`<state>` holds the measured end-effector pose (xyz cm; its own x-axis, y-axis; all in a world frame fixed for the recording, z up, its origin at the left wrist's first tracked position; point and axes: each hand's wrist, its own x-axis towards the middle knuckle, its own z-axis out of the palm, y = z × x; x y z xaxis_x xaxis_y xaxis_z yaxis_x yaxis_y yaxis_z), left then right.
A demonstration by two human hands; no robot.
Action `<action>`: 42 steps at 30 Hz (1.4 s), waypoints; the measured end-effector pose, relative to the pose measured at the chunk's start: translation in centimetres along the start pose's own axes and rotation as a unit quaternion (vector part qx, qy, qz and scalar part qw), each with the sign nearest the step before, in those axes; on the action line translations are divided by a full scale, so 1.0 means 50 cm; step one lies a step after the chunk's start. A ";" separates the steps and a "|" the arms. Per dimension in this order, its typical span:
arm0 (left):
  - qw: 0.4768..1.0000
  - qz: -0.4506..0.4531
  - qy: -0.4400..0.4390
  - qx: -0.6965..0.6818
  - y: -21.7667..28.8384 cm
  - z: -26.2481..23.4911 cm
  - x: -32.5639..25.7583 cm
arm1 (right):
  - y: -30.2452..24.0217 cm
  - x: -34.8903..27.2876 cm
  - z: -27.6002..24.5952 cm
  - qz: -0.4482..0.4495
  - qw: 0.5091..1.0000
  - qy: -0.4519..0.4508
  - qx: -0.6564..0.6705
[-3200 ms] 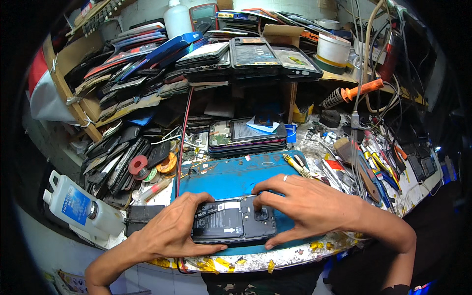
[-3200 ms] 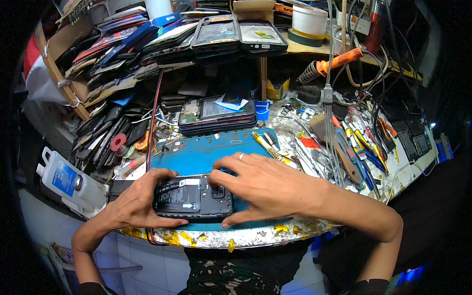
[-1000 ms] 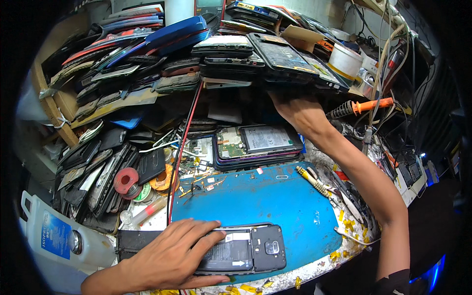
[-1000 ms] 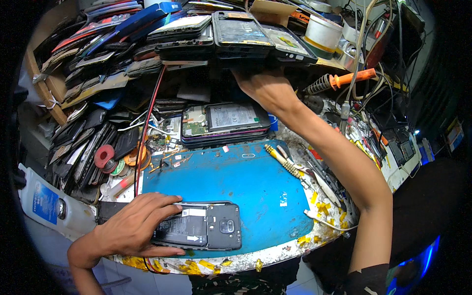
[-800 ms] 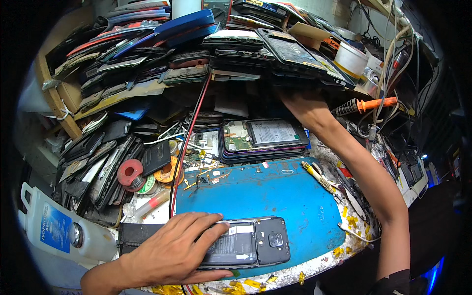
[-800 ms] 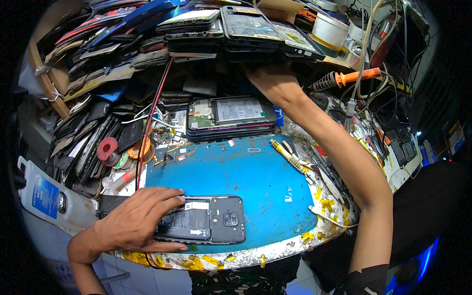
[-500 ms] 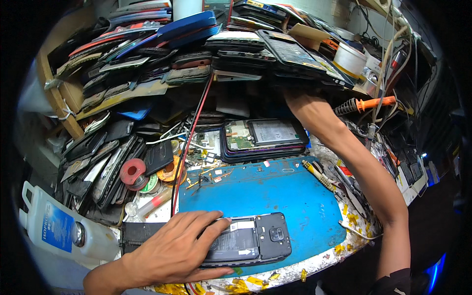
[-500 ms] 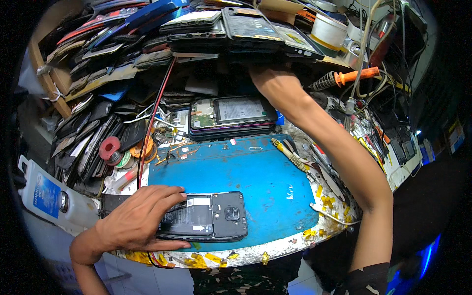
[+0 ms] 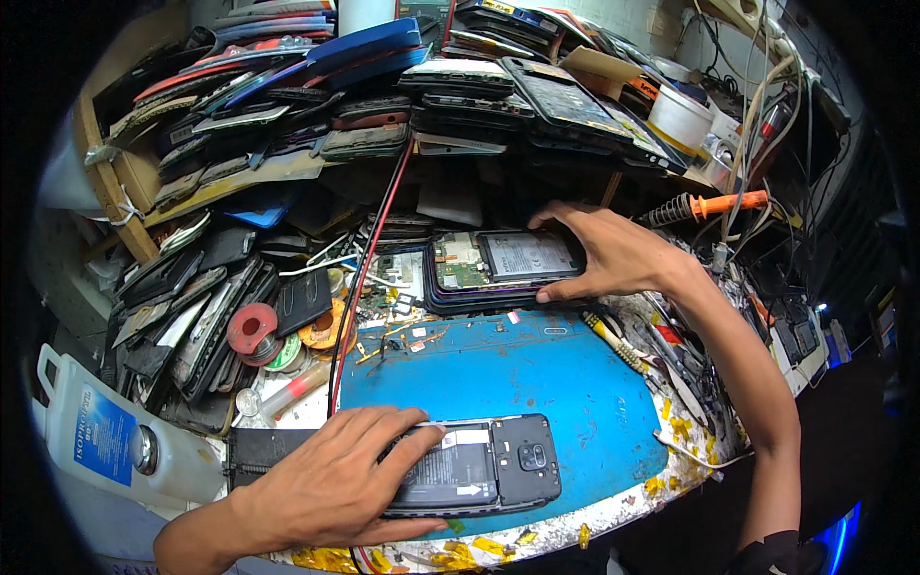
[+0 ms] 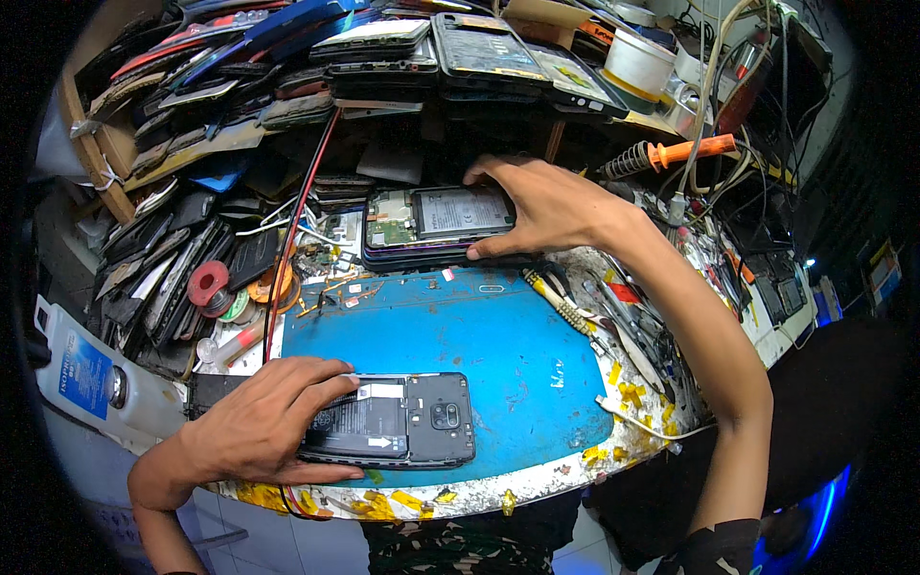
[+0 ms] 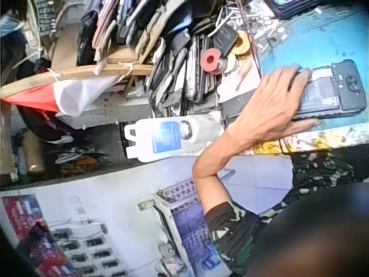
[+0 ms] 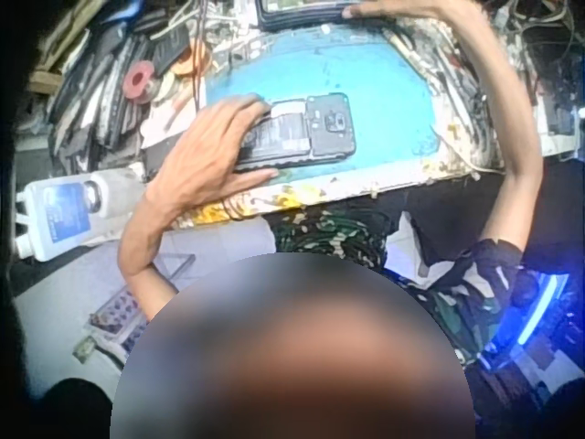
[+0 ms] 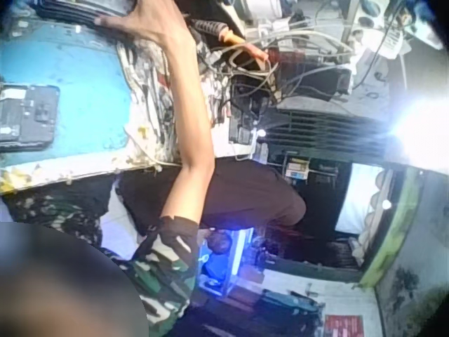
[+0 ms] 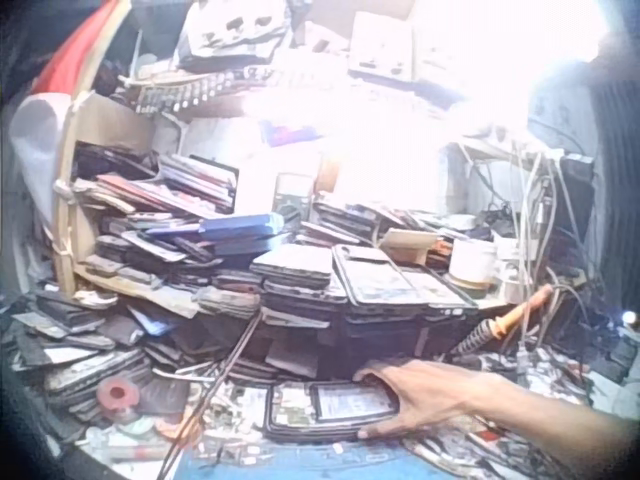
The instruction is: The person disassembles and reassembles several smartphones on a cluttered workbench. They remove back covers, disconnect and reconnect internal components, and handle multiple devices one at a time. The person also connects a charging cable to one phone to test it.
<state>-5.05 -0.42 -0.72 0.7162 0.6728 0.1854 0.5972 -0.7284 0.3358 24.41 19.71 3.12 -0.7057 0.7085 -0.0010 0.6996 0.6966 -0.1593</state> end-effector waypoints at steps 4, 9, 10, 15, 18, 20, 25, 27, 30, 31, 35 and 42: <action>1.000 0.002 0.001 0.012 0.000 0.002 -0.001 | 0.003 0.018 -0.007 -0.008 1.000 -0.023 -0.010; 1.000 -0.003 -0.002 0.020 0.000 0.002 -0.003 | 0.003 0.028 -0.005 -0.025 0.999 -0.031 -0.004; 1.000 -0.004 -0.001 0.021 0.000 0.003 -0.003 | 0.002 0.027 -0.002 -0.037 0.999 -0.017 -0.001; 1.000 -0.004 -0.004 0.025 0.000 0.003 -0.003 | -0.004 0.020 0.000 -0.038 0.999 -0.018 0.004; 1.000 -0.001 -0.003 0.027 0.000 0.003 -0.002 | -0.012 0.019 0.006 -0.054 0.998 -0.004 -0.010; 1.000 -0.001 -0.003 0.026 0.000 0.003 -0.002 | -0.020 0.017 0.013 -0.097 0.994 0.032 -0.032; 1.000 0.003 -0.006 0.010 0.001 0.000 -0.001 | -0.032 0.016 0.011 -0.044 0.999 -0.004 -0.019; 1.000 0.003 -0.009 0.005 0.002 -0.002 -0.001 | -0.035 0.013 0.006 -0.033 0.999 -0.007 -0.001; 1.000 -0.002 -0.012 0.005 0.003 -0.003 -0.002 | -0.039 -0.011 -0.004 -0.026 0.999 0.041 0.007; 1.000 -0.004 -0.010 0.002 0.002 -0.002 -0.003 | -0.041 -0.030 -0.009 -0.004 0.999 0.052 0.005; 1.000 -0.020 -0.019 0.013 0.003 0.005 -0.010 | -0.065 -0.121 -0.024 0.070 0.994 0.083 0.015; 1.000 -0.019 -0.009 0.018 0.011 0.006 -0.009 | -0.151 -0.279 -0.006 0.201 0.977 0.013 0.067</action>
<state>-4.93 -1.16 -0.87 0.6994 0.6976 0.1556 0.6362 -0.7068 0.3093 29.02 4.58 4.62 -0.3735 0.9253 -0.0651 0.8971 0.3425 -0.2791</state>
